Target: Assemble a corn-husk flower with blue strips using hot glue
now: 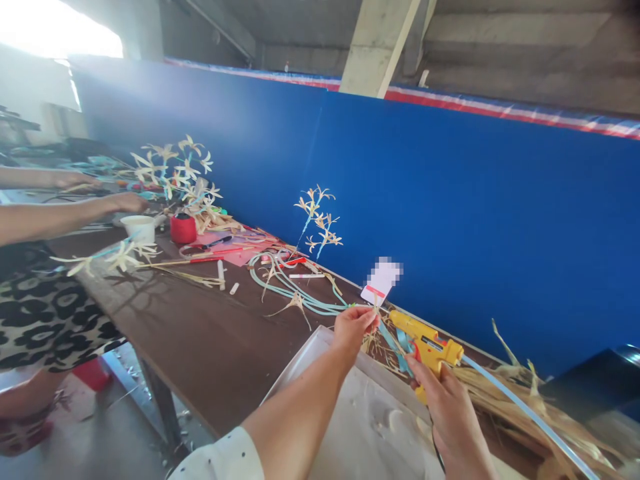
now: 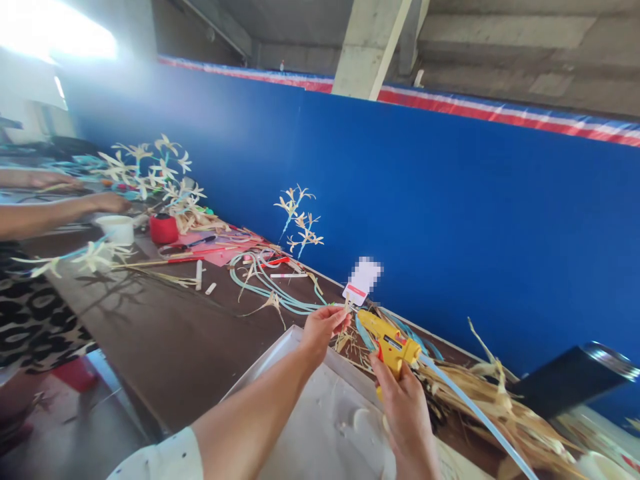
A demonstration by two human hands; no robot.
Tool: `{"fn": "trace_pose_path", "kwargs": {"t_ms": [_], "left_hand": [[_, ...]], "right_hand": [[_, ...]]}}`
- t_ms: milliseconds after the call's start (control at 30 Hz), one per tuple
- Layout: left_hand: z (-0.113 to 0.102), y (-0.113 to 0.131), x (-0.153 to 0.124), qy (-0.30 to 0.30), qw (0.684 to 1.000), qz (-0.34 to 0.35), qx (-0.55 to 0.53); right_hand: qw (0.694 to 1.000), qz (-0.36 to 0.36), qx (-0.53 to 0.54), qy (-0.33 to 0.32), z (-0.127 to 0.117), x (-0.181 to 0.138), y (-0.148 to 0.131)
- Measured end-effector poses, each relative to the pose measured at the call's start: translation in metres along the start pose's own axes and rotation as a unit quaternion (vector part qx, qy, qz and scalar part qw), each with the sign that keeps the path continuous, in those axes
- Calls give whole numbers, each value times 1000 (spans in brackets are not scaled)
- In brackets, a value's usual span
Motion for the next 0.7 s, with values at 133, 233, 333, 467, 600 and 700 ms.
{"fn": "trace_pose_path", "kwargs": {"t_ms": [133, 233, 333, 467, 600, 700], "left_hand": [[0, 1, 0, 2, 1000, -4, 2], [1, 2, -1, 1, 1000, -4, -3], [1, 2, -1, 6, 1000, -2, -5], [0, -1, 1, 1, 1000, -2, -4], [-1, -3, 2, -2, 1000, 1, 4], [-1, -3, 3, -5, 1000, 2, 9]], "right_hand": [[1000, 12, 8, -7, 3, -3, -2], [1000, 15, -6, -5, 3, -3, -2], [1000, 15, -15, -11, 4, -3, -2], [1000, 15, -11, -4, 3, -3, -1], [1000, 14, 17, 14, 0, -1, 2], [997, 12, 71, 25, -3, -1, -2]]}}
Point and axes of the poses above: each hand's wrist, its own x-axis towards the middle knuckle, its own z-axis out of the palm, y = z × x, the point moved 6 cm from there along x, towards the middle knuckle, and after that the axes turned 2 degrees about -y, right-handed, at the moved point
